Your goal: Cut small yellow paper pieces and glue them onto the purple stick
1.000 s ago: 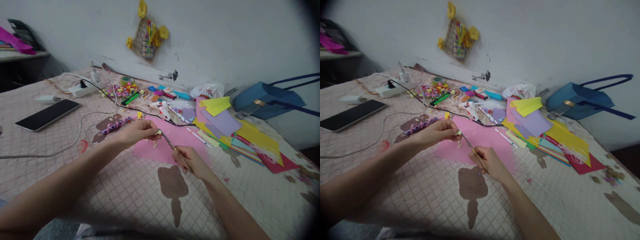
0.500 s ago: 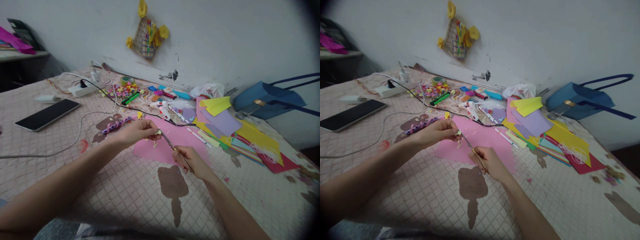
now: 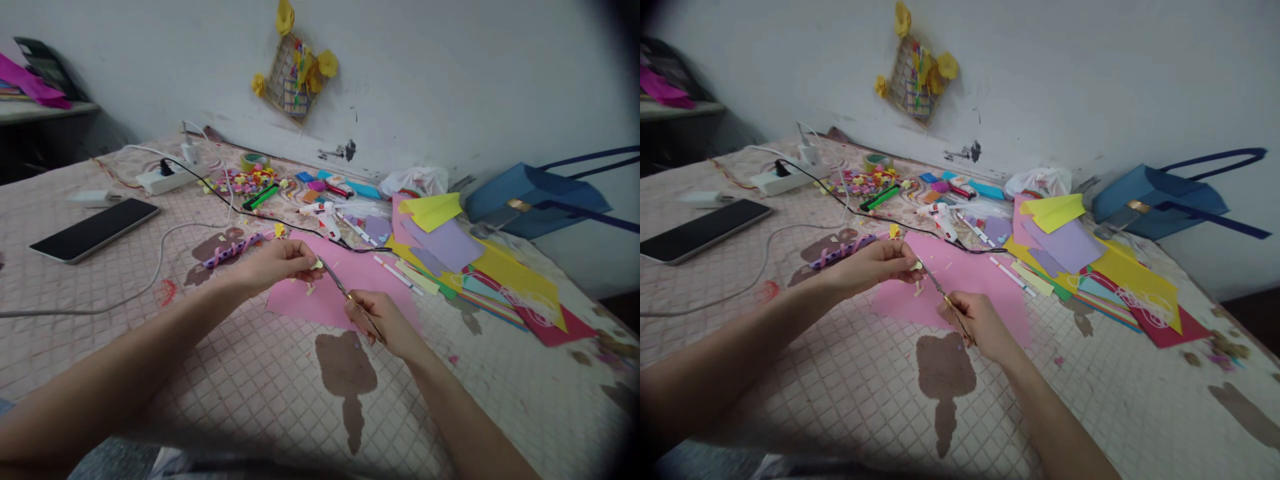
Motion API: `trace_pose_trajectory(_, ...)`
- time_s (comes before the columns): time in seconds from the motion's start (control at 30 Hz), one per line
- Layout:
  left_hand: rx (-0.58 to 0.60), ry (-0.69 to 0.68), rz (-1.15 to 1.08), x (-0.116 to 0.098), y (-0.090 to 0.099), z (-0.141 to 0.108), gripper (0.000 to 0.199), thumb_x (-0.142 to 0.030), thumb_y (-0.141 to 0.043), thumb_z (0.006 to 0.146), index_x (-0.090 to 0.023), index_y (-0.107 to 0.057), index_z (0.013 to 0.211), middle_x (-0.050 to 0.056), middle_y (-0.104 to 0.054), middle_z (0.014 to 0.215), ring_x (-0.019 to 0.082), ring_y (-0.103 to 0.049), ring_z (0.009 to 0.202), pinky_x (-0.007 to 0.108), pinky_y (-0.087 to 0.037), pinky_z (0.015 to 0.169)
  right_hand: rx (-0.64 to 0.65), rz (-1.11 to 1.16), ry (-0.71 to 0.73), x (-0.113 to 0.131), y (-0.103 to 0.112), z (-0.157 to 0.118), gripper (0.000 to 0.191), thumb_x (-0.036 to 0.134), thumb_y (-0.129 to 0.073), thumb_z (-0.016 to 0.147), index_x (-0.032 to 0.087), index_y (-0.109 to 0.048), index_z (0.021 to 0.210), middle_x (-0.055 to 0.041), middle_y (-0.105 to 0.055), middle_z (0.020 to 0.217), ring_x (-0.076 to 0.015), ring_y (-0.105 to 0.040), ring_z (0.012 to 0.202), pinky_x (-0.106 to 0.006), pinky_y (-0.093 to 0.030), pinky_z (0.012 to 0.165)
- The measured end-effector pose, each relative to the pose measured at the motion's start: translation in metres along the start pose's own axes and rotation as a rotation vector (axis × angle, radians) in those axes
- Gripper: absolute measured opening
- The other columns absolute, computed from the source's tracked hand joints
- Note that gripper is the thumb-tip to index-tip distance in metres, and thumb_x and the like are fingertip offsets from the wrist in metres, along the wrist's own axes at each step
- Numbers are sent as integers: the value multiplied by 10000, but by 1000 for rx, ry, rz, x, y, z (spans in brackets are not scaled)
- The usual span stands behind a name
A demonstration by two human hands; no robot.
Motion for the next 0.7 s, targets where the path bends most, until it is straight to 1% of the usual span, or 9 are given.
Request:
trace_pose_trajectory(0.07,-22,10,-9,-1,-1,-1,161,-245,-637,752,-129,-526,740,61,-672,773,138,-641,723,326,-488,735,-23,18,-6,0,1,1,390,460,-487,830,174,-418,575,74,-362,443,-45,-341,368,-172,-243,363)
trace_pose_trajectory(0.13,-46,22,0,-1,-4,-3,148,-233,-638,745,-126,-536,737,52,-658,756,130,-626,715,304,-477,718,-73,85,-37,-2,2,2,368,471,-487,821,171,-455,610,76,-370,435,-48,-343,353,-173,-236,349)
trace_pose_trajectory(0.23,-72,53,52,5,-12,-6,130,-231,-622,749,-128,-547,722,4,-602,660,87,-565,608,240,-436,623,-170,227,-87,-6,3,4,299,452,-555,773,167,-509,697,80,-390,448,-51,-355,348,-171,-229,334)
trace_pose_trajectory(0.33,-73,76,89,15,-21,-7,128,-248,-604,754,-135,-550,728,-37,-526,578,59,-477,514,205,-375,528,-209,330,-72,-4,1,6,240,382,-629,722,166,-550,789,83,-418,464,-53,-374,370,-166,-235,343)
trace_pose_trajectory(0.4,-55,81,95,21,-28,-8,127,-250,-603,750,-135,-550,734,-42,-506,560,59,-462,510,202,-367,517,-211,367,-46,-2,0,6,212,354,-615,734,166,-564,820,80,-431,463,-53,-374,378,-165,-238,349)
trace_pose_trajectory(0.53,-1,112,61,29,-37,-8,139,-254,-609,739,-134,-540,729,-27,-531,593,71,-492,538,218,-405,550,-200,395,-23,-1,0,6,152,315,-569,769,168,-538,754,72,-439,461,-53,-377,388,-164,-253,362)
trace_pose_trajectory(0.7,49,151,29,33,-41,-9,146,-257,-606,740,-129,-535,734,-6,-564,638,78,-526,561,234,-437,582,-207,414,-24,-4,2,5,135,284,-556,769,172,-510,711,74,-431,449,-53,-360,376,-166,-256,361)
Point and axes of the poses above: each hand's wrist, its own z-axis towards the middle knuckle, its own y-axis out of the back of the hand, x = y × z, the point moved 9 cm from there along z, towards the middle knuckle
